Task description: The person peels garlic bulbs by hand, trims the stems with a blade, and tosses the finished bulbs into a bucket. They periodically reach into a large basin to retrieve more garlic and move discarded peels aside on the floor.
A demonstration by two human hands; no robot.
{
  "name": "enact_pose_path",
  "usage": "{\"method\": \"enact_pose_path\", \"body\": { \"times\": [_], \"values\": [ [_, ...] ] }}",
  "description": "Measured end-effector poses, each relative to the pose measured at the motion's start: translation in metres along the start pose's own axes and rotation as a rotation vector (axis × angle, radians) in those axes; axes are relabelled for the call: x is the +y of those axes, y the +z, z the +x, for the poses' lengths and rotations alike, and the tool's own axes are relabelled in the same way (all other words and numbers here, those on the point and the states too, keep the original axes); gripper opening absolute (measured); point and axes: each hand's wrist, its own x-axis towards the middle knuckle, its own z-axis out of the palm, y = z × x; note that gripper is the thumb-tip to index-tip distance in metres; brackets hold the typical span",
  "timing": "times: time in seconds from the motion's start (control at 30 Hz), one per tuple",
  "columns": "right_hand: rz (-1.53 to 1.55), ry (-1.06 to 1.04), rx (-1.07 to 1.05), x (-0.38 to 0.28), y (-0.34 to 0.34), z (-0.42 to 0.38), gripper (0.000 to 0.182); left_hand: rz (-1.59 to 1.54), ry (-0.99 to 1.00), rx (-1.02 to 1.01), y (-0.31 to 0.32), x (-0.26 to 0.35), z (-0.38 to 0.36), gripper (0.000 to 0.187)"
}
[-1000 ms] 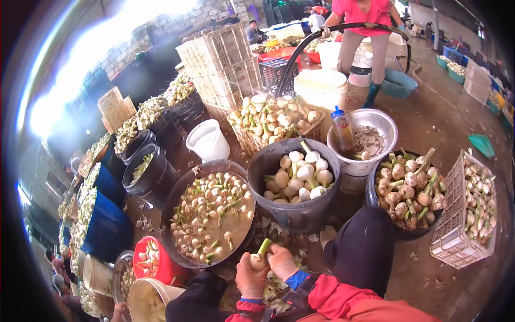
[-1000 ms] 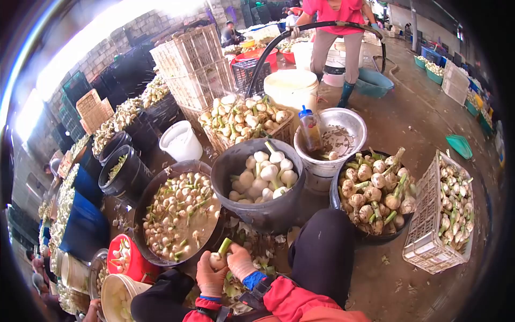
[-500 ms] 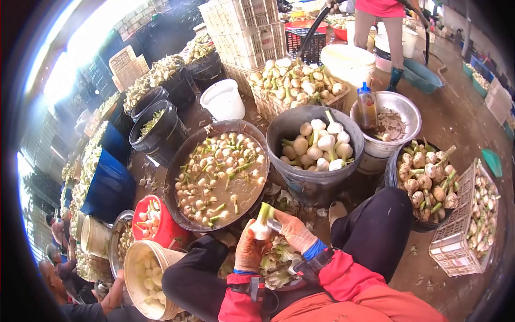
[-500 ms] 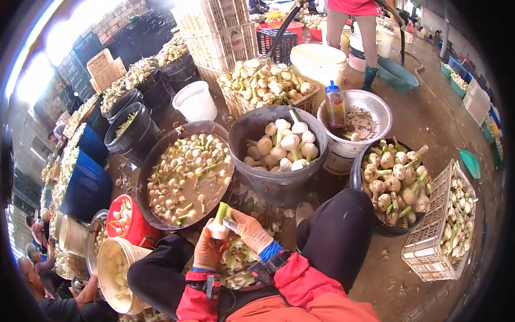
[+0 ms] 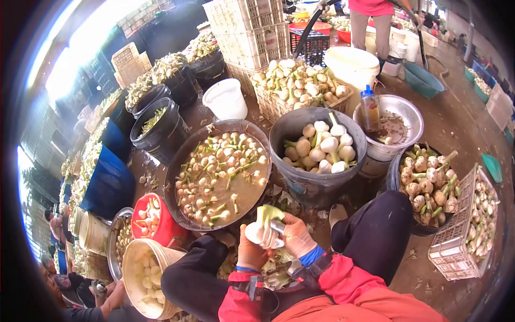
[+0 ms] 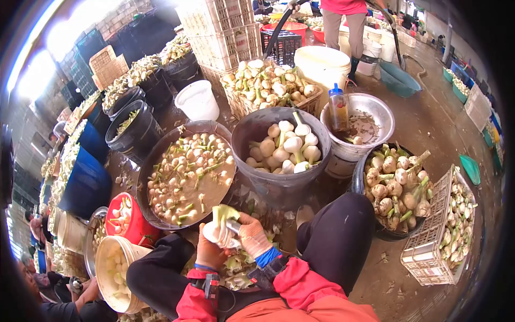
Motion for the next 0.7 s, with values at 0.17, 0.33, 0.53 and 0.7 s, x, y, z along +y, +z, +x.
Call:
{"method": "enact_pose_path", "body": {
  "times": [0.17, 0.33, 0.53, 0.7],
  "values": [
    [-0.289, -0.210, 0.146, -0.001, -0.008, 0.009, 0.023, 0.243, 0.214, 0.227, -0.021, -0.006, -0.004, 0.068],
    [-0.896, -0.296, -0.109, 0.016, -0.002, -0.002, 0.026, 0.474, 0.501, 0.074, -0.006, -0.014, -0.001, 0.078],
    [-0.597, -0.112, -0.002, 0.013, -0.004, 0.005, 0.028, -0.169, 0.420, 0.303, -0.034, 0.015, 0.003, 0.038],
    [-0.069, -0.264, 0.250, 0.027, -0.074, 0.057, 0.023, -0.231, 0.384, 0.269, -0.021, 0.032, -0.007, 0.043]
  ]
}}
